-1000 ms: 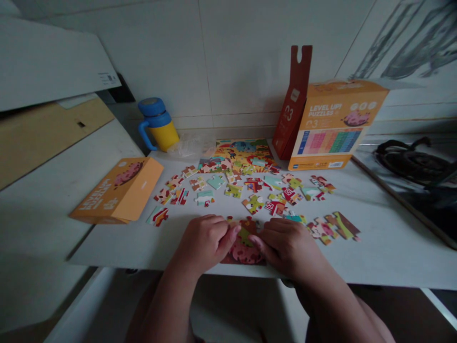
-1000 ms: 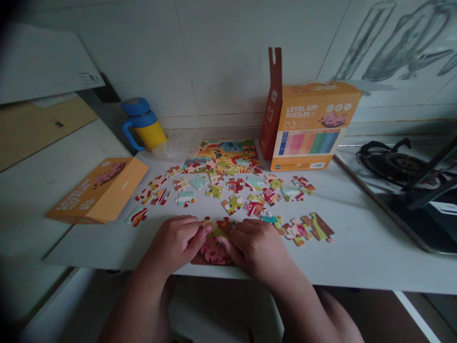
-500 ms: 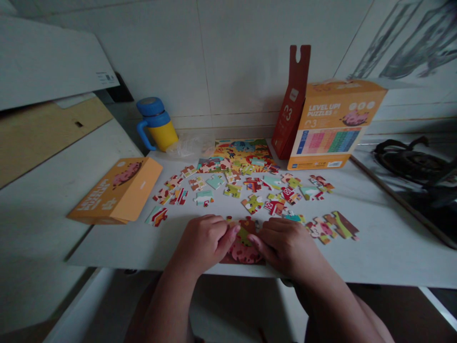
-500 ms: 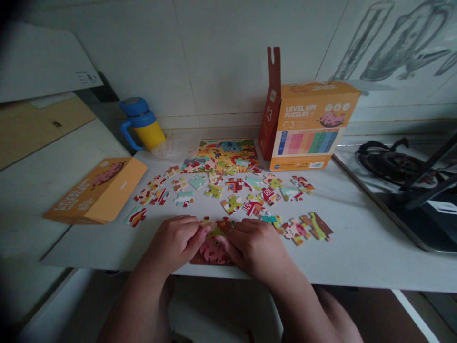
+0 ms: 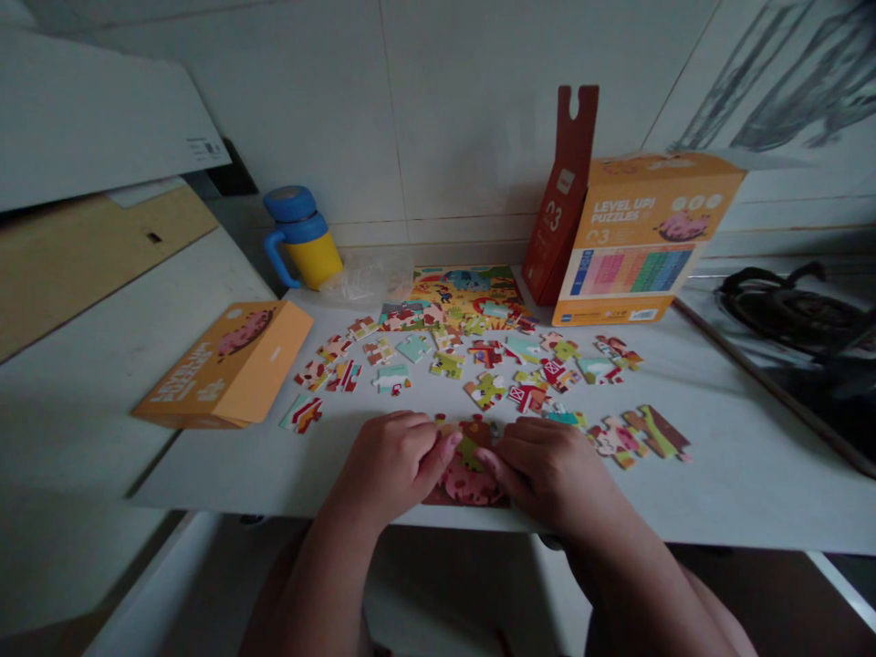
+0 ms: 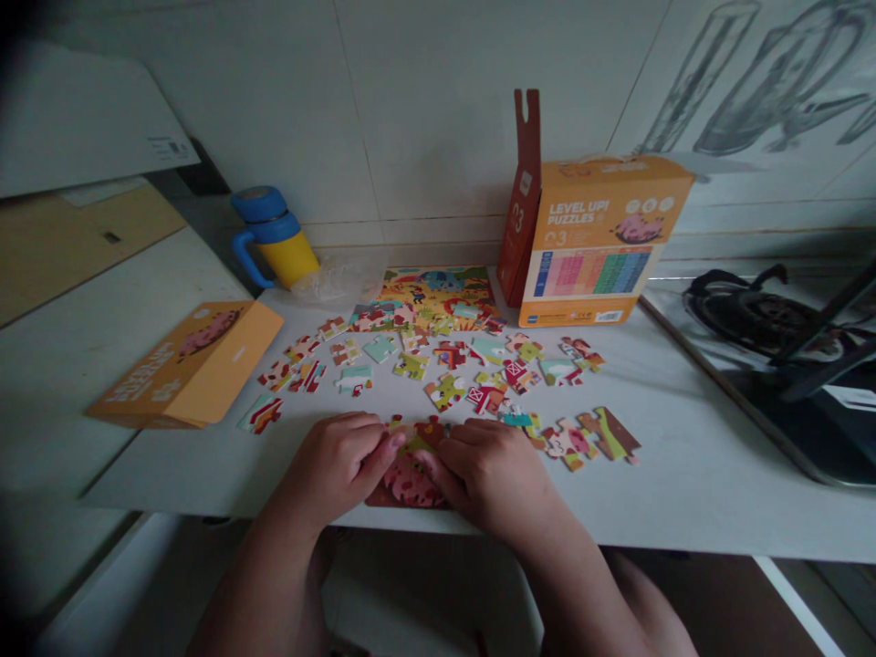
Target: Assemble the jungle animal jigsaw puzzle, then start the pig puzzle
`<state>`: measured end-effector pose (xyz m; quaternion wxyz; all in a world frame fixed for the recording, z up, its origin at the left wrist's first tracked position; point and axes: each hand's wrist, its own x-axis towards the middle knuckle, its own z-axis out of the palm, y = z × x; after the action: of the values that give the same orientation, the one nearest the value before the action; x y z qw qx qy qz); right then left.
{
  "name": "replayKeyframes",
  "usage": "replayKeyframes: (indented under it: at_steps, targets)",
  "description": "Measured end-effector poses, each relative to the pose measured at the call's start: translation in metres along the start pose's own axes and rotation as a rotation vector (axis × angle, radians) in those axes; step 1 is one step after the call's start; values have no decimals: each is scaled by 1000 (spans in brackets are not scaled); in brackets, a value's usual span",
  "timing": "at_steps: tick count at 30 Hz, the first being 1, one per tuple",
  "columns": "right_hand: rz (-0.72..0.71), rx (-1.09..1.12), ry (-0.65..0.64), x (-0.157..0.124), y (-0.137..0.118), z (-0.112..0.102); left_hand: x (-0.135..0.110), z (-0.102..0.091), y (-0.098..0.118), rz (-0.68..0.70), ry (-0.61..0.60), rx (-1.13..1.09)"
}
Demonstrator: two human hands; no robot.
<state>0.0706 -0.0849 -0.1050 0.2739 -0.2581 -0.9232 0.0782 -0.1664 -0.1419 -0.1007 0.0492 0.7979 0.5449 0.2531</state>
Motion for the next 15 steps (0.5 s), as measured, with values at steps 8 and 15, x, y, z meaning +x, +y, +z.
replayKeyframes:
  at_steps: [8, 15]
  targets:
    - [-2, -9, 1, 0, -1, -1, 2, 0, -1, -3, 1, -14]
    - [6, -10, -6, 0, 0, 1, 1, 1, -1, 6, 3, 7]
